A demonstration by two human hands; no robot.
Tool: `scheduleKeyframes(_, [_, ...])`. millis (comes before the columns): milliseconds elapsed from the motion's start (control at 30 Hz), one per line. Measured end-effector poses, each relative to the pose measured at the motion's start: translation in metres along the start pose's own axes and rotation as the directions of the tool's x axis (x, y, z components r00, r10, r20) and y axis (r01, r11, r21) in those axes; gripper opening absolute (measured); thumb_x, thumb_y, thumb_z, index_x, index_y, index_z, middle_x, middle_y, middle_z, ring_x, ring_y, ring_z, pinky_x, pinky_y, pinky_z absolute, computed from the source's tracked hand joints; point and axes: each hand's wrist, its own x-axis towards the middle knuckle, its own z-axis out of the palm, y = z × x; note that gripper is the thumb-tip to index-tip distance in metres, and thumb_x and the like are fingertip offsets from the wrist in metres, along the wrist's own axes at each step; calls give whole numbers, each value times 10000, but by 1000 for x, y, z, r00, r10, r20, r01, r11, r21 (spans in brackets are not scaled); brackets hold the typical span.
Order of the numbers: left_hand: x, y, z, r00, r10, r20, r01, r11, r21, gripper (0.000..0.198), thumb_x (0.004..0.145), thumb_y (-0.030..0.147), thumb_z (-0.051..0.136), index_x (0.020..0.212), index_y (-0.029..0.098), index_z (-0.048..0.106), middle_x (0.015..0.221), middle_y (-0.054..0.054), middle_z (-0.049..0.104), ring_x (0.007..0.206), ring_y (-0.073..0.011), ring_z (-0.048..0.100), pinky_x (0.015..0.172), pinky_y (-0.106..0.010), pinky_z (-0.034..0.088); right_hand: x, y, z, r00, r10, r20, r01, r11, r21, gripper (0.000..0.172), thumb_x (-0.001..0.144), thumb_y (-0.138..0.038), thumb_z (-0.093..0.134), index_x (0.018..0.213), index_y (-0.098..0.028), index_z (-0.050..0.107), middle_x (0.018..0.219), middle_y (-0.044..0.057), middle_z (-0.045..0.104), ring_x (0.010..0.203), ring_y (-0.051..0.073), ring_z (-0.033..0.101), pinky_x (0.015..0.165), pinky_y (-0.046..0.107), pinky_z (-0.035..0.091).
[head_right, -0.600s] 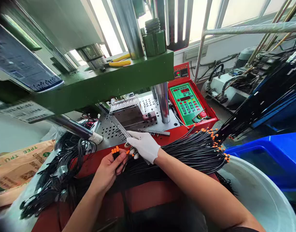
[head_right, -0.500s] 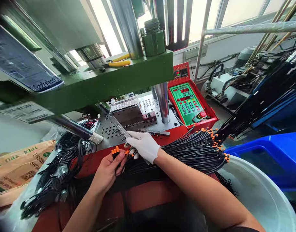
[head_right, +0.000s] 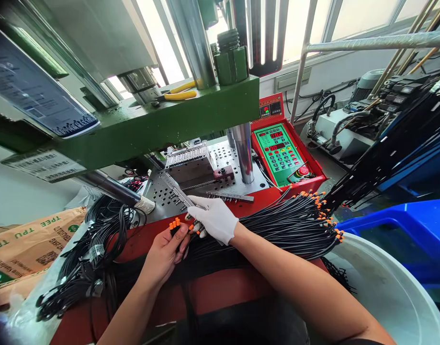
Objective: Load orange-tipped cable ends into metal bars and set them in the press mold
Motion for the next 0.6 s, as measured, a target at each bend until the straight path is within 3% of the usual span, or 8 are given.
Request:
scheduleKeyframes(133, [-2, 5, 7, 996, -16, -83, 29, 987, 156, 450, 868, 486, 520, 564, 165, 433, 426, 63, 350, 362, -46, 278, 373, -197, 185, -1, 6, 3, 996, -46, -81, 35, 990, -137, 447, 863, -258, 516, 1309, -239, 532, 872, 15, 628, 547, 64, 508, 421, 159, 442])
scheduleKeyframes(267, [0, 10, 7, 994, 47, -96, -22, 967, 253, 403, 881, 465, 504, 619, 160, 475, 444, 46, 433, 385, -62, 385, 424, -198, 308, -2, 7, 3, 997, -27, -70, 18, 991, -135, 466, 858, -263, 520, 1323, -230, 521, 846, 16, 637, 513, 58, 484, 413, 166, 441])
scheduleKeyframes(367, [3, 15, 0, 988, 57, -147, -40, 992, 118, 293, 873, 447, 524, 804, 164, 543, 534, 55, 447, 411, -62, 406, 419, -188, 333, -1, 4, 1, 999, 1, -40, -2, 1000, -31, 441, 870, -268, 498, 1309, -246, 527, 879, 23, 625, 500, 53, 494, 388, 164, 440])
scheduleKeyframes(467, [3, 18, -6, 993, -13, -120, 5, 998, -66, 263, 873, 437, 525, 983, 198, 533, 561, 85, 346, 378, -33, 260, 354, -155, 191, 1, 2, -3, 1000, 4, -17, -3, 1000, 28, 387, 876, -278, 494, 1255, -260, 569, 875, 19, 600, 497, 50, 500, 377, 158, 434])
scheduleKeyframes(600, [0, 18, -6, 999, -30, -29, 23, 977, -212, 221, 907, 416, 454, 913, 199, 498, 597, 71, 370, 398, -31, 254, 370, -156, 195, 1, 1, -3, 1000, -7, -2, 7, 1000, 28, 377, 879, -270, 496, 1249, -256, 569, 869, 18, 588, 496, 49, 501, 367, 150, 423])
